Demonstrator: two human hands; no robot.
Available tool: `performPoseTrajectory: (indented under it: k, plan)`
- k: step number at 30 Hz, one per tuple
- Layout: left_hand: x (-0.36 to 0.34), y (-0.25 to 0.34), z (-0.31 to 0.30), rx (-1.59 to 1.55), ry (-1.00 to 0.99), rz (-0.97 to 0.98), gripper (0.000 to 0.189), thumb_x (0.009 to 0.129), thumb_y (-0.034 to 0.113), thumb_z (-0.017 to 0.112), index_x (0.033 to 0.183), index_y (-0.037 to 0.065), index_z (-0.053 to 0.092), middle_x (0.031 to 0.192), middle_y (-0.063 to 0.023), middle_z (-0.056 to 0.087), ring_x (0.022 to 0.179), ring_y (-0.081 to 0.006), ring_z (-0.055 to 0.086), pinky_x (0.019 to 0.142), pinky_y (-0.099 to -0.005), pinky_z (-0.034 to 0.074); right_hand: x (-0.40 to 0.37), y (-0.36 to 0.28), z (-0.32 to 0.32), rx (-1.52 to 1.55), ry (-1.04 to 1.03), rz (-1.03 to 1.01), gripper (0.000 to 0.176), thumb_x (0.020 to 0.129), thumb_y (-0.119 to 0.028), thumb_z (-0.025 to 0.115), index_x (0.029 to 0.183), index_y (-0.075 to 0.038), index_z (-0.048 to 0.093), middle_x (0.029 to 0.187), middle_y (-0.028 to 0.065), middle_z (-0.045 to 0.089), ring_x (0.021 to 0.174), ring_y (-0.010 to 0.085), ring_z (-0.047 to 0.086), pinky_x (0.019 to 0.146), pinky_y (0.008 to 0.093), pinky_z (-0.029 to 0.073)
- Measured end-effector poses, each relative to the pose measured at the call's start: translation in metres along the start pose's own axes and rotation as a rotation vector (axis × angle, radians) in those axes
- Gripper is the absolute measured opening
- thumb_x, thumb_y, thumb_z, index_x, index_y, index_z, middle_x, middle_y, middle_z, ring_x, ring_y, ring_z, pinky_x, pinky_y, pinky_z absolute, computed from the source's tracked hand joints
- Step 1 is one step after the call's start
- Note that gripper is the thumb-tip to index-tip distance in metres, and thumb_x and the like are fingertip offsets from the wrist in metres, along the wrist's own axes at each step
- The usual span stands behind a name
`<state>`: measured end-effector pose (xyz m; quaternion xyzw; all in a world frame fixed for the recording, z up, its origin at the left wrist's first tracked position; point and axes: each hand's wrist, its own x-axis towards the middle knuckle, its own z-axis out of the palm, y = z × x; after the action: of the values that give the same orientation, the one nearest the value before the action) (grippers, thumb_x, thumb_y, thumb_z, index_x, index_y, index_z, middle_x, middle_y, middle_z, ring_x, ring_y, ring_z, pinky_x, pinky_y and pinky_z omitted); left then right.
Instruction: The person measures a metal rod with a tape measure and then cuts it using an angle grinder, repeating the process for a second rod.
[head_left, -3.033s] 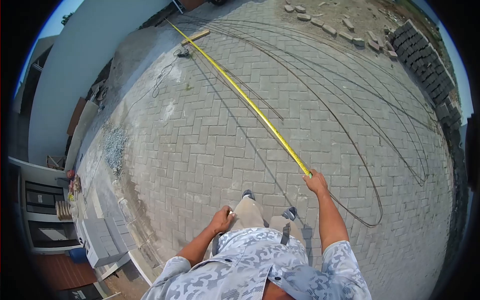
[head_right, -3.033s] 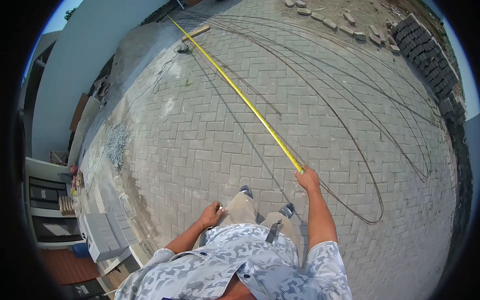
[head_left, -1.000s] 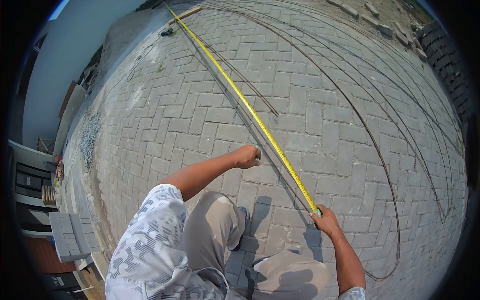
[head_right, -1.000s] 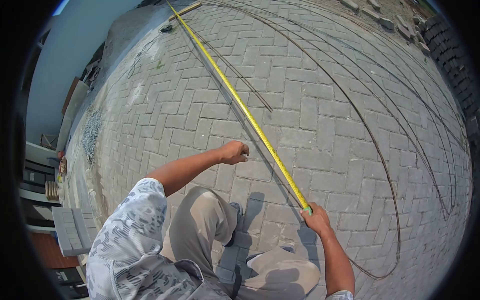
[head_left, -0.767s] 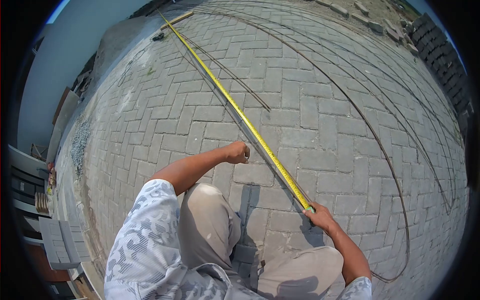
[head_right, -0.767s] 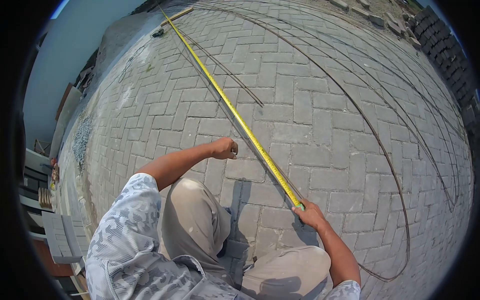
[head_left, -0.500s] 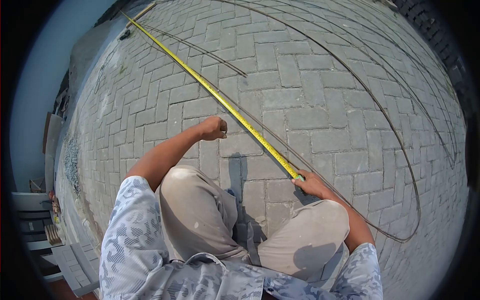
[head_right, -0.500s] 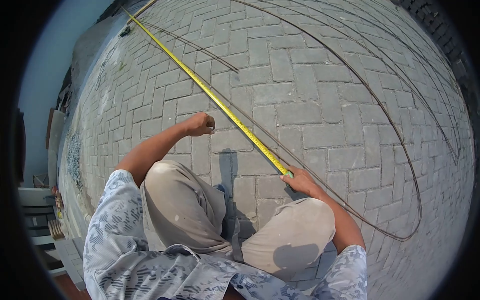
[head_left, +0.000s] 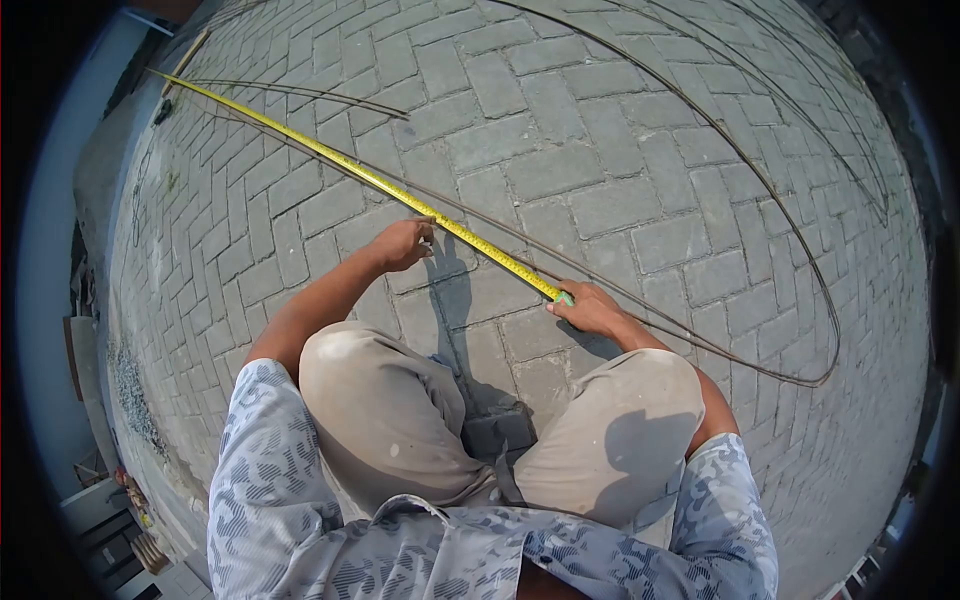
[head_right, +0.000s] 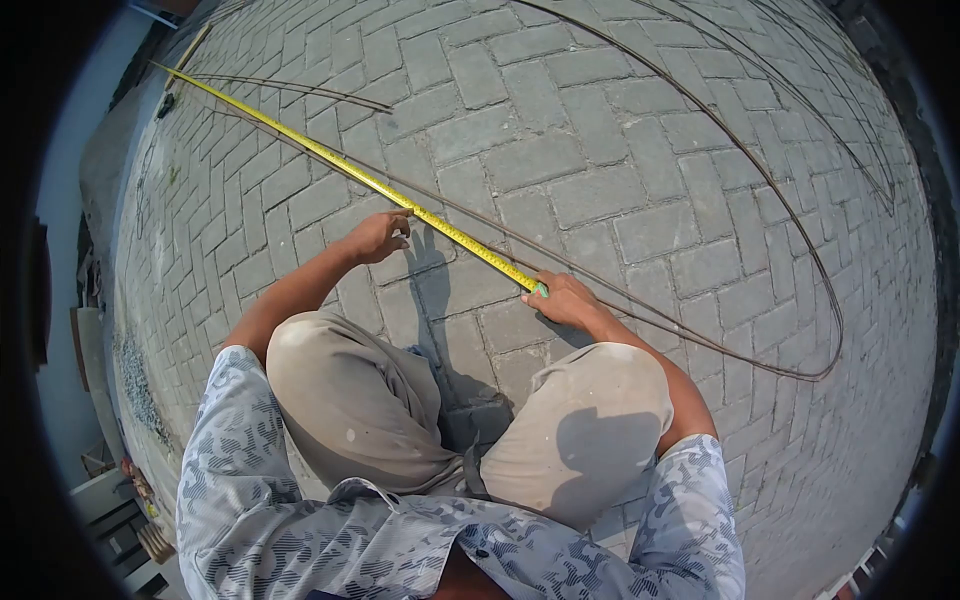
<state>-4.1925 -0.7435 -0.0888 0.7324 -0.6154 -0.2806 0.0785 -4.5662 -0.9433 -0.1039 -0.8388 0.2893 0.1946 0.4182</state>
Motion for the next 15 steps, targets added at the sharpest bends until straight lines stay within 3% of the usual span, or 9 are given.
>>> performPoseTrajectory:
  k: [15]
  plan:
    - [0.02,-0.011,0.021,0.081,-0.169,-0.034,0.022,0.078,0.009,0.074,0.098,-0.001,0.07,0.131,-0.0259,0.062,0.12,-0.0368,0.062,0.095,-0.0439,0.052,-0.008,-0.005,-0.003,-0.04,-0.011,0.044,0.065,0.088,-0.05,0.069,0.138,-0.009,0.06,0.115,0.0253,0.069,0.11,0.0426,0.066,0.091,0.0515,0.052]
